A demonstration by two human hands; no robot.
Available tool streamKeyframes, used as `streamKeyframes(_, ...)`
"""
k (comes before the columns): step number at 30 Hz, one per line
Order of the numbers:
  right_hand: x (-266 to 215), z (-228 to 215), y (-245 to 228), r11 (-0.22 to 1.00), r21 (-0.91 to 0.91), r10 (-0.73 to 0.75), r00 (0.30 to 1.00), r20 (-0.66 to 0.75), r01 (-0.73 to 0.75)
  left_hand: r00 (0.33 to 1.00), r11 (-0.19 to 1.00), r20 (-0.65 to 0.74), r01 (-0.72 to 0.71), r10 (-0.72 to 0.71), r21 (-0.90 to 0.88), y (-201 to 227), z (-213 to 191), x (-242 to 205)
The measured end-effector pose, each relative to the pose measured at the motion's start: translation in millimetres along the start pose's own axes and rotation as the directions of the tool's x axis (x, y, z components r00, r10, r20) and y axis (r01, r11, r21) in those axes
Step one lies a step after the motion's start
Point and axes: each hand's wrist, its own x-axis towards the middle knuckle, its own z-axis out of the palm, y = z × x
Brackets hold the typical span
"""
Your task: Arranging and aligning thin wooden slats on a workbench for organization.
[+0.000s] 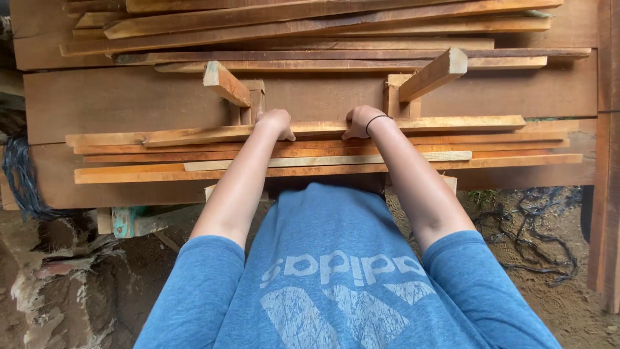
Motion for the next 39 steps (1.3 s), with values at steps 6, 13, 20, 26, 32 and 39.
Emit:
streamKeyframes(6, -25, -17, -11, 0.999, -0.047, -0.03, 0.849, -0.528, 0.006, 0.866, 0.99, -0.495, -0.121, 0.073, -0.066, 6, -8, -5)
streamKeyframes(13, -45, 55, -23, 0.985, -0.022, -0.119, 0.591, -0.798, 0.169, 0.831, 0.962, -0.547, -0.22, 0.097, -0.164, 18, 48, -42)
streamKeyframes(20, -63, 53, -31, 0.995, 0.043, -0.045, 0.77, -0.637, 0.094, 0.684, 0.969, -0.714, -0.245, 0.145, -0.038, 6, 88, -40)
streamKeyframes(26, -60, 62, -26, 0.986, 0.03, -0.088, 0.659, -0.747, 0.166, 0.606, 0.956, -0.784, -0.287, 0.136, -0.056, 5, 83, -49)
streamKeyframes(32, -68, 55, -28, 0.988, -0.042, -0.127, 0.622, -0.772, 0.149, 0.695, 0.98, -0.715, -0.18, 0.07, -0.079, 5, 85, -43)
streamKeyframes(39, -74, 72, -24, 0.969, -0.092, -0.199, 0.506, -0.839, 0.229, 0.298, 0.935, -0.935, -0.345, 0.191, 0.081, 7, 89, -44)
